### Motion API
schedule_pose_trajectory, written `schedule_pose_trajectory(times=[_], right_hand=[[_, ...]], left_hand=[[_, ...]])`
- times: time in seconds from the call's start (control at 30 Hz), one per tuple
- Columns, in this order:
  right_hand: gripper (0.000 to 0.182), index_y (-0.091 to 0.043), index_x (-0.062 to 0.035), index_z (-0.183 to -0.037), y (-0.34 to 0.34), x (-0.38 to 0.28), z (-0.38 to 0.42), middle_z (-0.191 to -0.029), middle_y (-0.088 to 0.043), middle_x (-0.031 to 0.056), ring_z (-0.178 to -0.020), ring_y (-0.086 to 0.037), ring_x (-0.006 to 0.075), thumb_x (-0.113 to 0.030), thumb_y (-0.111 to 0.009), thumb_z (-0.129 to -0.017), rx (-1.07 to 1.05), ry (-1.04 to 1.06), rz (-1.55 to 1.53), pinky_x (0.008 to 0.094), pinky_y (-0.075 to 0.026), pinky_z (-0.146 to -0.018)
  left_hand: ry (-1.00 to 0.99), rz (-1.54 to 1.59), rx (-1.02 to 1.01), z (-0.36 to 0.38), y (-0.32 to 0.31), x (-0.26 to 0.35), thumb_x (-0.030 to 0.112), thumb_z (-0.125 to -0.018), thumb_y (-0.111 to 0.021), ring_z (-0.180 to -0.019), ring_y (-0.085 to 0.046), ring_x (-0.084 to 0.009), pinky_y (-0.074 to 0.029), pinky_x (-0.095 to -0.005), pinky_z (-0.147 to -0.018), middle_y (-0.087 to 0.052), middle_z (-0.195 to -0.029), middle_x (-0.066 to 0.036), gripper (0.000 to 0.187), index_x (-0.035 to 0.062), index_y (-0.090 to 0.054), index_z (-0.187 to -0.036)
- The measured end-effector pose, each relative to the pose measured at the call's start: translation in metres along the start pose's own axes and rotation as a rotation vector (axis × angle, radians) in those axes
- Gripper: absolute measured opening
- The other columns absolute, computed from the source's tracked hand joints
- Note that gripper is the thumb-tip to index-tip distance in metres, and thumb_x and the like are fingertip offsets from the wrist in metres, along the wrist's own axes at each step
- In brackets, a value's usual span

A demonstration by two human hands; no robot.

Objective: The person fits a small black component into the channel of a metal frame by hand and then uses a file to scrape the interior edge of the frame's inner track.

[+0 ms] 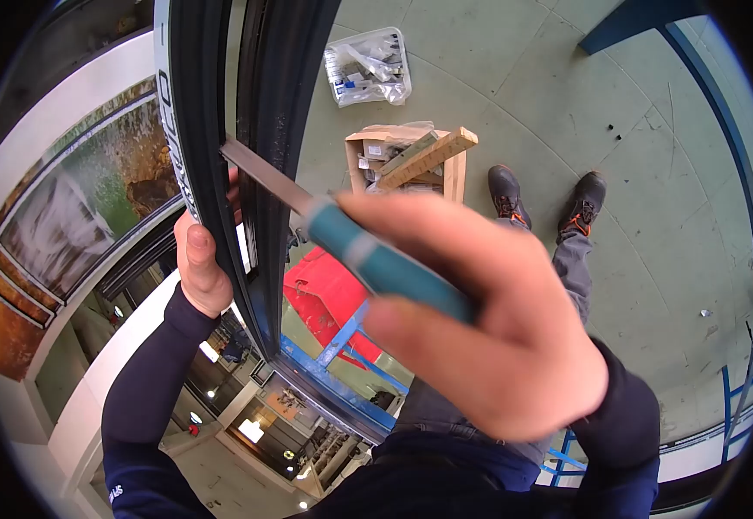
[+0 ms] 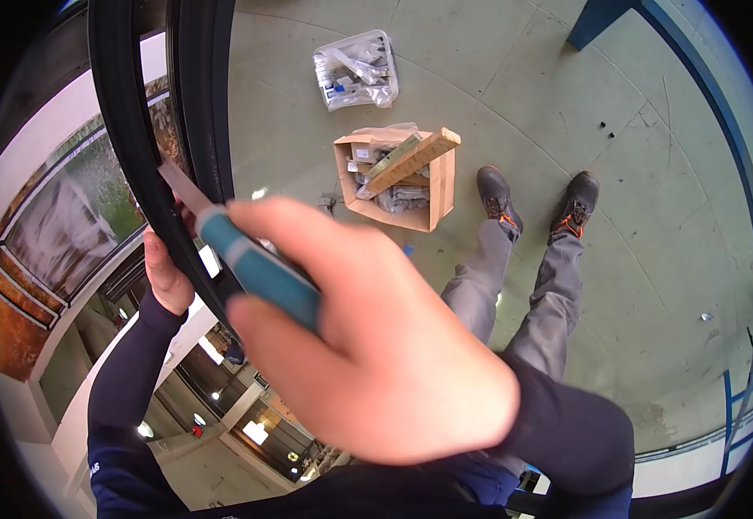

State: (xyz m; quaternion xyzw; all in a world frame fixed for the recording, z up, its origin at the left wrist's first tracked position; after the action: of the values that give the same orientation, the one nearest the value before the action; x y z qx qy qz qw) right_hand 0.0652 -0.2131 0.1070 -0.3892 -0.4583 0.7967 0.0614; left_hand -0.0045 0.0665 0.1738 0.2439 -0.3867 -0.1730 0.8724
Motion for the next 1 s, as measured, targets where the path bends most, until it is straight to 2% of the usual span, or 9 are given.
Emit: schedule_pose_trajectory(times=[0.17,0.27,0.4,0.43,0.5,0.63,0.87,0.97,1.0], right_hand=[[0.030,-0.055,0.0059,-0.118,-0.013,0.001,-0.028,-0.081,-0.067,0.0149,-0.073,-0.061,0.0199,-0.001,-0.058,-0.089,-0.090,-0.207,-0.171,0.0352,-0.050,-0.067],[0.025,-0.057,0.0075,-0.112,-0.006,-0.004,-0.005,-0.080,-0.067,0.0153,-0.073,-0.062,0.0214,0.000,-0.055,-0.089,0.025,-0.029,-0.117,0.0351,-0.050,-0.068],[0.026,-0.057,0.0065,-0.114,-0.006,-0.001,-0.016,-0.089,-0.069,0.0179,-0.076,-0.066,0.0231,0.003,-0.056,-0.088,-0.057,-0.176,-0.088,0.0366,-0.052,-0.069],[0.028,-0.056,0.0064,-0.116,-0.006,-0.006,-0.022,-0.089,-0.070,0.0185,-0.075,-0.067,0.0248,0.002,-0.057,-0.088,-0.082,-0.207,-0.106,0.0374,-0.052,-0.068],[0.033,-0.054,0.0063,-0.120,-0.007,-0.015,-0.033,-0.090,-0.070,0.0198,-0.074,-0.069,0.0280,0.002,-0.059,-0.087,-0.132,-0.270,-0.140,0.0389,-0.053,-0.067],[0.031,-0.055,0.0053,-0.117,0.001,0.006,0.007,-0.086,-0.069,0.0195,-0.074,-0.069,0.0329,0.002,-0.058,-0.087,0.000,0.038,-0.012,0.0395,-0.053,-0.069],[0.021,-0.057,0.0051,-0.107,-0.003,0.005,-0.007,-0.083,-0.069,0.0177,-0.074,-0.065,0.0301,0.000,-0.056,-0.088,0.005,-0.065,-0.132,0.0391,-0.052,-0.069],[0.012,-0.059,0.0057,-0.098,-0.013,0.005,0.005,-0.082,-0.068,0.0226,-0.072,-0.065,0.0375,-0.004,-0.059,-0.090,0.105,-0.076,-0.148,0.0403,-0.051,-0.066],[0.012,-0.058,0.0055,-0.097,-0.008,0.003,-0.009,-0.082,-0.068,0.0240,-0.072,-0.065,0.0399,-0.004,-0.060,-0.090,0.026,-0.114,-0.039,0.0415,-0.051,-0.065]], left_hand=[[0.025,0.051,0.040,0.000,0.000,-0.002,0.084,-0.082,-0.054,-0.123,-0.059,-0.0280,-0.042,-0.0419,-0.108,-0.058,-0.134,-0.021,0.112,-0.0090,-0.043,-0.144],[0.020,0.000,0.042,0.001,0.000,-0.001,0.084,-0.082,-0.054,-0.123,-0.059,-0.0282,-0.042,-0.0419,-0.109,-0.058,-0.134,-0.022,0.112,-0.0094,-0.044,-0.144],[0.024,0.052,0.012,0.001,0.003,-0.008,0.083,-0.084,-0.052,-0.123,-0.059,-0.0286,-0.043,-0.0420,-0.109,-0.058,-0.135,-0.023,0.112,-0.0097,-0.043,-0.145],[0.024,0.157,-0.051,0.001,-0.001,-0.004,0.076,-0.087,-0.058,-0.120,-0.060,-0.0229,-0.046,-0.0390,-0.107,-0.060,-0.135,-0.010,0.088,0.0052,-0.052,-0.140],[0.033,0.164,-0.068,0.001,-0.001,-0.004,0.077,-0.086,-0.058,-0.123,-0.059,-0.0238,-0.045,-0.0393,-0.108,-0.060,-0.135,-0.011,0.091,0.0045,-0.050,-0.142],[0.012,0.077,-0.006,0.002,0.003,-0.006,0.077,-0.085,-0.058,-0.127,-0.057,-0.0246,-0.043,-0.0409,-0.111,-0.059,-0.136,-0.011,0.092,0.0071,-0.049,-0.144],[0.027,0.090,-0.030,0.001,0.011,-0.014,0.080,-0.085,-0.055,-0.122,-0.060,-0.0269,-0.045,-0.0435,-0.110,-0.061,-0.134,-0.015,0.095,0.0053,-0.048,-0.145],[0.064,0.084,-0.043,0.003,0.015,-0.017,0.080,-0.085,-0.054,-0.123,-0.059,-0.0277,-0.045,-0.0450,-0.110,-0.059,-0.136,-0.014,0.095,0.0069,-0.046,-0.146],[0.079,0.100,-0.034,0.004,0.014,-0.019,0.081,-0.085,-0.053,-0.124,-0.058,-0.0280,-0.044,-0.0453,-0.110,-0.059,-0.137,-0.014,0.096,0.0073,-0.046,-0.146]])
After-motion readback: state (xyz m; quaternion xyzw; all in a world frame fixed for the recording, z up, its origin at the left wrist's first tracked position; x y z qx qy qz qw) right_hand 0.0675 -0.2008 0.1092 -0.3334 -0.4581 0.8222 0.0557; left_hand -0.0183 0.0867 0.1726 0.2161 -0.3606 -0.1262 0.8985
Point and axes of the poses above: each hand's wrist, its own z-axis away from the middle knuckle, its own y-axis out of the back of the hand, x = y × z, the point moved 2 cm from there along -z, towards the middle knuckle
